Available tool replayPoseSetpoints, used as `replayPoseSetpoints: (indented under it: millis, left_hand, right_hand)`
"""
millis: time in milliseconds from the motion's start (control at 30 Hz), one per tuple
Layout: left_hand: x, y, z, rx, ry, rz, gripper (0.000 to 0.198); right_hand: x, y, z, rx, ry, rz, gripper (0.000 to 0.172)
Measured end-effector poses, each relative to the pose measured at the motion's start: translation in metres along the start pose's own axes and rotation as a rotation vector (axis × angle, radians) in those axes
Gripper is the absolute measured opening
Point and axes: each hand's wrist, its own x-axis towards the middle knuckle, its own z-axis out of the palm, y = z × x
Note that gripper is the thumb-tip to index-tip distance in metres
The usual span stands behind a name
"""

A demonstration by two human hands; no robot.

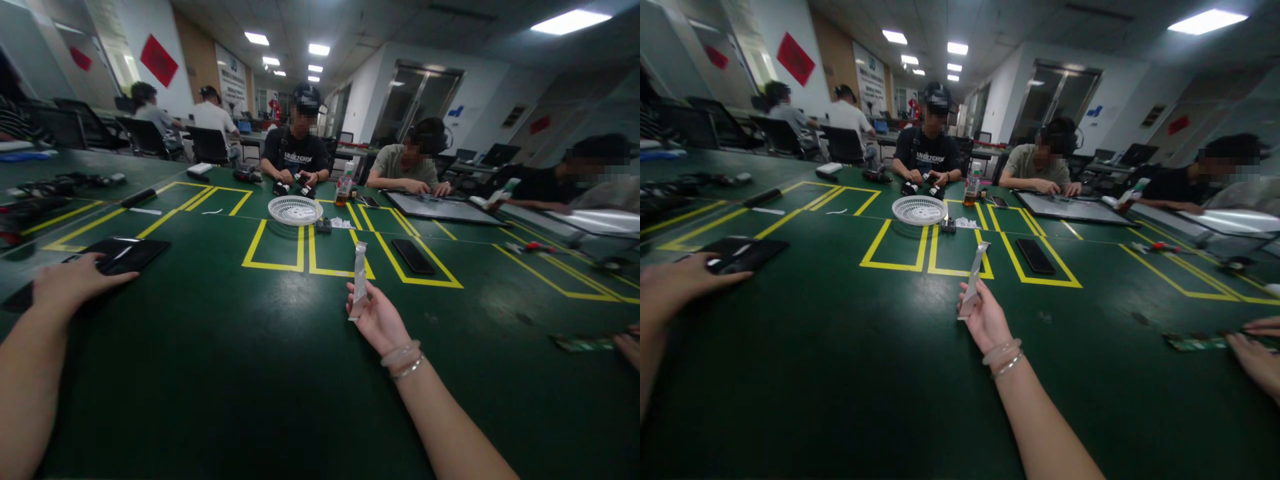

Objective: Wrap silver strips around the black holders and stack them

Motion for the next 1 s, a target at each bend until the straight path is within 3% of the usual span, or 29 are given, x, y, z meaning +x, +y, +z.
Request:
replayPoseSetpoints:
  millis: [67,133,200,333,467,667,833,933,1000]
  left_hand:
    - [0.009,0.015,0.005,0.172,0.119,-0.226,0.084]
    - [0.019,0.045,0.013,0.238,0.072,-0.233,0.091]
    - [0.026,0.089,0.026,0.196,-0.046,-0.040,0.083]
    - [0.026,0.181,0.053,0.069,-0.168,0.331,0.067]
    - [0.009,0.239,0.071,-0.045,-0.250,0.527,0.065]
    - [-0.006,0.264,0.074,-0.089,-0.278,0.677,0.070]
    - [-0.013,0.278,0.065,-0.127,-0.089,0.842,0.034]
    - [-0.016,0.284,0.062,-0.099,0.010,0.859,0.020]
    - [-0.016,0.285,0.065,-0.037,-0.003,0.863,0.020]
  right_hand:
    - [0.000,0.001,0.000,0.017,0.006,-0.002,0.008]
    - [0.000,0.001,0.001,0.024,0.006,-0.011,0.012]
    - [-0.001,0.002,0.002,0.012,-0.005,-0.033,0.020]
    - [-0.003,0.003,0.003,-0.063,-0.032,-0.075,0.036]
    - [-0.008,0.007,0.006,-0.236,-0.089,-0.141,0.051]
    - [-0.015,0.012,0.010,-0.772,-0.353,-0.356,0.051]
    - [-0.027,0.014,0.014,-1.322,-0.613,-0.659,0.042]
    - [-0.034,0.018,0.017,-1.652,-0.663,-0.794,0.047]
    - [-0.038,0.021,0.019,-1.776,-0.673,-0.830,0.048]
